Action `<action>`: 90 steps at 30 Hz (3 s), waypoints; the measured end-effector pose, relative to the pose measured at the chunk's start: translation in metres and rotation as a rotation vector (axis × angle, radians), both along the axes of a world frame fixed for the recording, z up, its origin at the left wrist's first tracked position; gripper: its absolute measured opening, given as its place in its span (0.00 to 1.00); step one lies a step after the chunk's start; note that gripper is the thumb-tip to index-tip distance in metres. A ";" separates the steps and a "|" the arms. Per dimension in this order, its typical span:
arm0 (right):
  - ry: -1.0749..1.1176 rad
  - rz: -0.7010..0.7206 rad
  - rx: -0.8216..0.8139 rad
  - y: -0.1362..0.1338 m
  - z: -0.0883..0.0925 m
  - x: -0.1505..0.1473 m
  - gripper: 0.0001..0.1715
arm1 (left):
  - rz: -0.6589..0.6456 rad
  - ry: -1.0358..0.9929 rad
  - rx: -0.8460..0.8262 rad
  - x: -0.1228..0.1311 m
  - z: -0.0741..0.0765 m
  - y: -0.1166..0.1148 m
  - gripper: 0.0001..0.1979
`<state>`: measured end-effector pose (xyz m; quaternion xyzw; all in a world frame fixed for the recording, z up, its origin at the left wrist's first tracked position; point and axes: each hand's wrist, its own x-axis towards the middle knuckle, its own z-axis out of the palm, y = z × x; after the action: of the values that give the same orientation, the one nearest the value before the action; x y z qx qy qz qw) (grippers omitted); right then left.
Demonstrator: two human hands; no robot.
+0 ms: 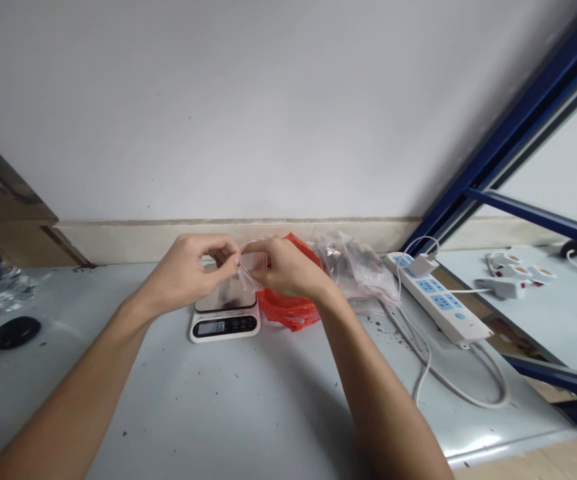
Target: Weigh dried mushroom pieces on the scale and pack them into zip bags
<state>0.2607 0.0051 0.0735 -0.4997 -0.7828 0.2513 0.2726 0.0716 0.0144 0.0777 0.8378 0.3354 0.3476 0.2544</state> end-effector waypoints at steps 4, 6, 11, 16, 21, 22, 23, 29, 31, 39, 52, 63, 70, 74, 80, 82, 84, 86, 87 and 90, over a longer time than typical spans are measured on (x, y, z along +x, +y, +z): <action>0.152 -0.136 -0.063 -0.002 0.004 0.007 0.28 | 0.103 -0.107 0.081 -0.005 -0.001 0.010 0.08; 0.276 -0.136 0.023 -0.003 0.006 0.009 0.30 | 0.235 -0.189 0.087 -0.009 -0.005 0.019 0.12; 0.471 -0.126 0.157 0.000 0.009 0.013 0.22 | 0.248 -0.315 -0.409 -0.013 -0.018 0.032 0.35; 0.309 -0.092 0.077 0.004 0.008 0.037 0.39 | 0.232 -0.567 -0.581 -0.001 -0.020 0.028 0.35; -0.090 -0.191 -0.061 0.002 0.012 0.067 0.28 | 0.271 -0.636 -0.508 0.014 -0.019 0.030 0.32; -0.097 -0.188 -0.078 0.000 0.014 0.072 0.25 | 0.282 -0.633 -0.489 0.016 -0.018 0.032 0.32; -0.082 -0.174 -0.090 -0.001 0.015 0.077 0.23 | 0.289 -0.626 -0.477 0.018 -0.016 0.035 0.32; -0.065 -0.187 -0.118 -0.008 0.020 0.109 0.14 | 0.238 -0.531 -0.483 0.029 -0.001 0.057 0.26; -0.098 -0.251 -0.104 -0.009 0.020 0.117 0.15 | 0.230 -0.506 -0.468 0.034 0.000 0.062 0.22; -0.201 -0.251 -0.114 -0.009 0.019 0.114 0.24 | 0.085 -0.474 -0.331 0.056 0.007 0.060 0.15; -0.118 -0.171 -0.072 0.011 0.006 0.091 0.19 | -0.171 -0.505 -0.122 0.062 0.020 0.048 0.07; 0.644 -0.213 -0.017 0.017 -0.004 0.065 0.23 | 0.271 -0.736 -0.247 0.000 -0.004 0.050 0.21; 0.573 -0.323 0.117 0.020 -0.009 0.005 0.13 | 0.333 -0.360 -0.430 -0.081 -0.007 0.050 0.30; 0.344 -0.283 0.443 0.027 -0.025 -0.045 0.07 | 0.395 -0.223 -0.486 -0.123 -0.002 0.054 0.25; -0.430 0.076 0.767 0.016 -0.057 -0.126 0.16 | 0.647 -0.223 -0.418 -0.170 -0.017 0.068 0.15; -0.605 0.214 0.709 0.008 -0.067 -0.146 0.15 | 0.637 -0.209 -0.417 -0.176 -0.023 0.072 0.13; -0.716 0.319 0.596 0.000 -0.077 -0.160 0.14 | 0.576 -0.174 -0.455 -0.176 -0.027 0.073 0.12; -0.763 0.386 0.483 -0.006 -0.085 -0.168 0.14 | 0.483 -0.107 -0.518 -0.173 -0.031 0.072 0.12; -0.768 0.405 0.440 -0.008 -0.088 -0.170 0.14 | 0.434 -0.065 -0.555 -0.170 -0.033 0.071 0.13; -0.746 0.420 0.363 -0.011 -0.092 -0.169 0.13 | 0.321 0.075 -0.651 -0.160 -0.043 0.069 0.16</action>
<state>0.0922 -0.0055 -0.0188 -0.3306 -0.9430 -0.0369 -0.0014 -0.0886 0.0835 0.0351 0.6621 0.5647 0.2270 0.4374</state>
